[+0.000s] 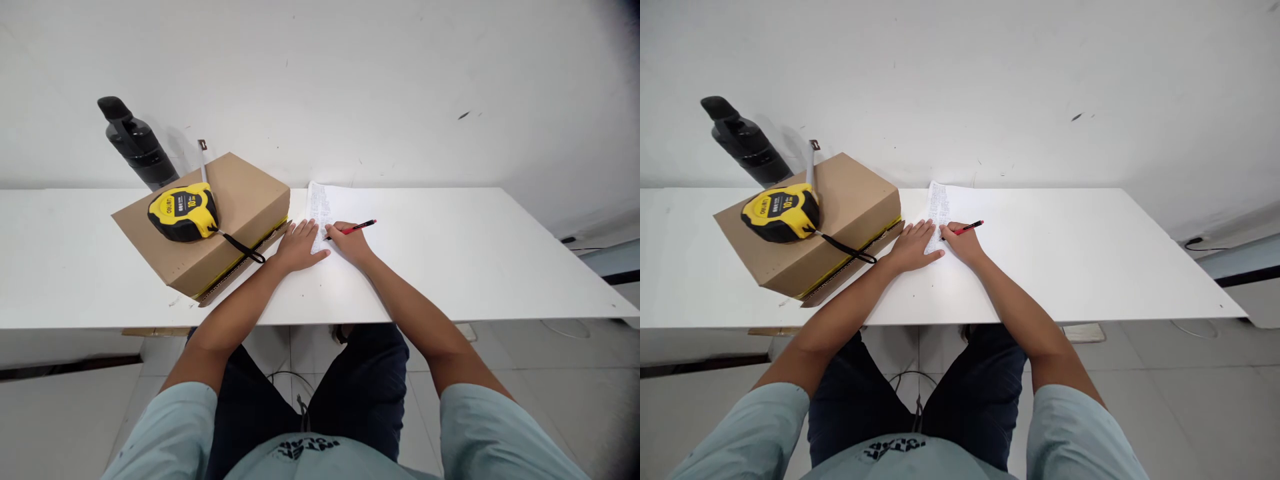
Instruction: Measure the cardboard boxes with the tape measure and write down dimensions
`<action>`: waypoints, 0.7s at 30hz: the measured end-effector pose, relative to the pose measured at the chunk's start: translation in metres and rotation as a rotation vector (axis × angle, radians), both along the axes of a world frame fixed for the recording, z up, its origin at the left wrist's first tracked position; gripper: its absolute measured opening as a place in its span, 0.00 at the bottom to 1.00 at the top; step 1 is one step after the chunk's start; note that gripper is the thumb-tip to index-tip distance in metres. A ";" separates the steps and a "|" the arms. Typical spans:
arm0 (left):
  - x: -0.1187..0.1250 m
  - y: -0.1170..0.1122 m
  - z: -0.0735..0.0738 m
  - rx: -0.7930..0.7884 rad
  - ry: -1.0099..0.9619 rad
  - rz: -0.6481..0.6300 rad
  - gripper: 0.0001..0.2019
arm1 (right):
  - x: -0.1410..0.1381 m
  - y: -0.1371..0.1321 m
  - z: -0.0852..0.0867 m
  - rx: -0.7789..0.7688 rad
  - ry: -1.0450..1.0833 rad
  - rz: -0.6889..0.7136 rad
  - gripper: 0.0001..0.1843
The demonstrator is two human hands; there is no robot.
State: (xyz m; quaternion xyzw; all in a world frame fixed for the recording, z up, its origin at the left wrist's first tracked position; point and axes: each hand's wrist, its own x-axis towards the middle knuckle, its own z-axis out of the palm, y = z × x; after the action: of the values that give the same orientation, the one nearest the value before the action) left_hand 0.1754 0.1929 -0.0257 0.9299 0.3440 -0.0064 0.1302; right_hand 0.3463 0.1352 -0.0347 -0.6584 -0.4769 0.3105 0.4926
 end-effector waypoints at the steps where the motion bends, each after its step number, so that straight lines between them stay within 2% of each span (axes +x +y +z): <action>1: 0.000 0.000 0.001 0.000 0.002 -0.002 0.44 | 0.000 0.000 0.000 0.001 0.001 -0.006 0.18; 21: 0.000 0.002 -0.002 0.005 -0.008 -0.003 0.45 | 0.003 0.003 0.001 0.000 0.000 0.015 0.17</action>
State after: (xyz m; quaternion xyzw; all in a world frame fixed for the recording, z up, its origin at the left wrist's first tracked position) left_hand 0.1753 0.1944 -0.0281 0.9308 0.3420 -0.0019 0.1290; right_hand 0.3492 0.1378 -0.0340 -0.6547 -0.4817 0.3141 0.4906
